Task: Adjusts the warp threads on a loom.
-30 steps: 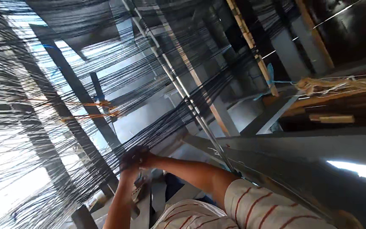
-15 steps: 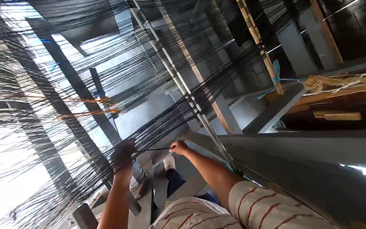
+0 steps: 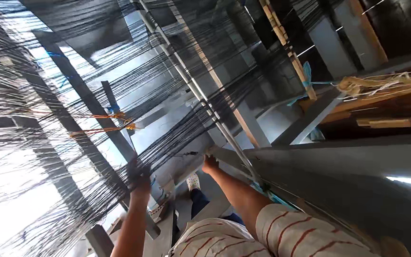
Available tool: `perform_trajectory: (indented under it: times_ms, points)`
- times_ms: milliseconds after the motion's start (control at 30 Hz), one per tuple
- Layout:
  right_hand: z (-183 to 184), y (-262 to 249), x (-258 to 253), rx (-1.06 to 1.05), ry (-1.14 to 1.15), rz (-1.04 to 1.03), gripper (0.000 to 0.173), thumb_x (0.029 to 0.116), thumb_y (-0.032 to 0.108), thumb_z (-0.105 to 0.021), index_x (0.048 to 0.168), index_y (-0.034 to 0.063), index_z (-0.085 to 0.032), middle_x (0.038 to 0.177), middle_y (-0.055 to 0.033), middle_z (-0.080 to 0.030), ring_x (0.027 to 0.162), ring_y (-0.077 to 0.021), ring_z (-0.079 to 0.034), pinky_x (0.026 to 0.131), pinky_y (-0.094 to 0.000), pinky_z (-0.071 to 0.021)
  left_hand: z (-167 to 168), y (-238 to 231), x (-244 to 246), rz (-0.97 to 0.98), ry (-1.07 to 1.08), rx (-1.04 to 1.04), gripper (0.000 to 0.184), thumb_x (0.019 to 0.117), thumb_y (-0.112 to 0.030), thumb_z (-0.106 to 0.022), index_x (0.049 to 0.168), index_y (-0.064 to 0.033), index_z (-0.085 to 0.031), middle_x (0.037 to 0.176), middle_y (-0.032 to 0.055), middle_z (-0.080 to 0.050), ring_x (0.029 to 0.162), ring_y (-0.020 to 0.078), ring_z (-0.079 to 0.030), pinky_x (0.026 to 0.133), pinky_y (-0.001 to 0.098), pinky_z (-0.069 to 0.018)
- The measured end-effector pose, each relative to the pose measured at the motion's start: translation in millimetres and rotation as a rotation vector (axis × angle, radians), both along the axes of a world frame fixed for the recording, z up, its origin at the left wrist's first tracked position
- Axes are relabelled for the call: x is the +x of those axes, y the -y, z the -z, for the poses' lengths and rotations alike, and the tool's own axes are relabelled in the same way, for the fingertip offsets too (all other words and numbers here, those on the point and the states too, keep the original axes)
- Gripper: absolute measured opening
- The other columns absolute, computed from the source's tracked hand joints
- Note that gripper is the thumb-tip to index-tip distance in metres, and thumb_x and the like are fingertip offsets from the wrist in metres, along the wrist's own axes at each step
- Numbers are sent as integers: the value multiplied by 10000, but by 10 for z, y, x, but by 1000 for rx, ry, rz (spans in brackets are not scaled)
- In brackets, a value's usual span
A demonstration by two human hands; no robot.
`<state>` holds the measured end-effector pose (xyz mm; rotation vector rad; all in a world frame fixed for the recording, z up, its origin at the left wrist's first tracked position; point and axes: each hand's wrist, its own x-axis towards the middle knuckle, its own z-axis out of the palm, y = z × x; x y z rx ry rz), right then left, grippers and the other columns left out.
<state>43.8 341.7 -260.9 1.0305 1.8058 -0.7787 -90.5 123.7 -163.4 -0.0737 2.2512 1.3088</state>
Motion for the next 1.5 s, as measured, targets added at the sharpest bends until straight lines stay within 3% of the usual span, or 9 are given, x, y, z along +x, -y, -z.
perform_trajectory:
  times_ms: [100,233,333,633,733,967,1200,1400,1500]
  points:
    - [-90,169,-226,-159,-133,5,495,1019,189,-585,1469,1,-502,1483,-260,-509,1378,-396,-501,1121,-572,-412,-313,-131,292,556,366,-220,620,1043,-220,-597,1541,57,-356,1546,315,-403,1441,428,-410,1198,533,-326]
    - [-385,331,-436,-315,-332,-54,351,1063,161,-496,1310,-57,-618,1344,-257,-617,1282,-359,-583,1097,-508,-436,-1020,-462,414,1200,382,61,340,1040,-211,-599,1291,9,-665,1208,205,-697,1134,314,-670,1038,489,-499]
    - [-1160,449,-583,-344,-281,-39,359,1083,95,-464,1386,-68,-565,1441,-240,-562,1361,-322,-516,1165,-449,-349,-1468,-695,301,932,-77,346,208,1004,-111,-570,1028,14,-734,982,121,-735,930,184,-705,887,392,-566]
    - [-1051,349,-292,-372,-590,111,272,1049,108,-523,1151,-95,-674,1094,-244,-688,1013,-287,-655,950,-435,-501,-1508,-1215,173,101,-371,627,188,1058,-114,-483,1118,8,-613,1075,11,-682,985,55,-661,905,290,-562]
    - [-1126,247,-326,-300,-680,243,260,1048,88,-532,1145,-98,-686,1086,-243,-699,1024,-277,-659,963,-429,-501,-1435,-1347,174,86,-371,508,264,1054,-98,-512,1241,77,-575,1197,140,-654,1073,109,-647,959,307,-531]
    - [-1029,-38,-562,-241,-862,731,214,1054,115,-545,1136,-47,-658,810,-63,-604,635,-75,-507,614,-248,-475,-1563,-1717,-438,274,-180,151,394,1060,-139,-515,1389,79,-519,1381,276,-580,1291,331,-582,1093,472,-455]
    - [-834,-628,-858,-179,-1428,1458,192,1030,8,-426,1130,5,-590,880,2,-654,713,-40,-619,640,-220,-552,-1419,-2062,-841,515,91,140,407,1071,-282,-543,1262,73,-597,1240,214,-641,1143,263,-630,1017,461,-495]
    - [-1312,-1419,-1143,-632,-1581,1917,299,1111,318,-345,1176,172,-598,888,57,-667,732,-47,-650,619,-215,-553,-1267,-2048,-793,407,168,288,324,1063,-360,-547,1197,-83,-646,1010,8,-638,850,64,-591,804,278,-523]
    - [-1355,-1644,-1281,-830,-1845,1822,410,1114,353,-237,1173,139,-582,1088,-23,-707,964,-155,-701,803,-333,-601,-1182,-2129,-862,271,201,363,237,1069,-244,-547,1149,-56,-667,988,14,-674,814,67,-620,769,248,-533]
